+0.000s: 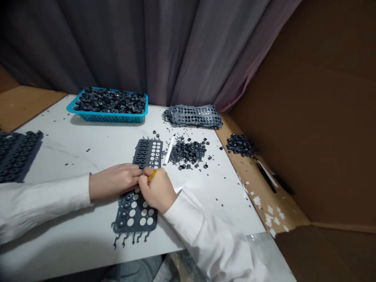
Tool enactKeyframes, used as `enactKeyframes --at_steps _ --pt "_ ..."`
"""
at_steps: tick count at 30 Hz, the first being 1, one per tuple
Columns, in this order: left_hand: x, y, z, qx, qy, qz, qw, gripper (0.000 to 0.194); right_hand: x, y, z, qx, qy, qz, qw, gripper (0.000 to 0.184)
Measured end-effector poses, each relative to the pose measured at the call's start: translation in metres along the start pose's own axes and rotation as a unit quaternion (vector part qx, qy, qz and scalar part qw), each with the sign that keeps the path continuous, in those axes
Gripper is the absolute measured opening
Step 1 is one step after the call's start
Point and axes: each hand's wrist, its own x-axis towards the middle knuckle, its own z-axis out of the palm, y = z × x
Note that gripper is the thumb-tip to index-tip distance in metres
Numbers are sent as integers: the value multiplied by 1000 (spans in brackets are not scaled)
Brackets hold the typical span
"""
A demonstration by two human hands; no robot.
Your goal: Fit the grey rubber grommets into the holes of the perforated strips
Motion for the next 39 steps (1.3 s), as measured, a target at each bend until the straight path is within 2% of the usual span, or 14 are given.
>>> enactKeyframes --at_steps 8,10,13,15,17,19,21,23,26,28,31,33,36,39 --pt "-11 6 14 98 61 70 991 27 -4 6 -1 34 -12 35 999 25" --pt "-11 5 15 63 65 49 995 27 -4 8 -2 53 -17 51 997 25" --pt "-11 1 8 -111 71 -53 990 24 -5 10 -2 74 -19 61 995 24" --pt "-10 -4 -2 -251 88 -162 950 22 -5 11 -2 92 -23 67 993 24" --pt "-11 -10 -13 -365 110 -262 886 20 -4 12 -3 126 -35 80 988 22" --pt "-12 -15 -20 -467 115 -312 820 19 -2 14 -5 176 -33 105 978 20" --pt "-12 -18 -21 -540 97 -314 775 18 0 16 -6 215 -8 122 969 19" --pt "-10 -18 -19 -533 73 -290 792 19 2 19 -6 223 20 121 967 18" --pt "-6 -16 -12 -409 52 -205 887 24 4 21 -4 210 25 117 970 18" --pt "-2 -14 -9 -340 38 -156 927 24 5 21 -3 209 20 119 970 18" --pt "2 -14 -7 -291 17 -129 948 23 5 20 -2 209 11 119 971 18" --pt "4 -17 -9 -298 7 -130 946 27 5 20 -2 205 8 120 971 18" --pt "4 -24 -12 -400 -6 -198 895 32 5 21 -2 196 11 113 974 18" --pt "-1 -31 -12 -580 -20 -286 762 29 5 22 -2 195 10 114 974 18"
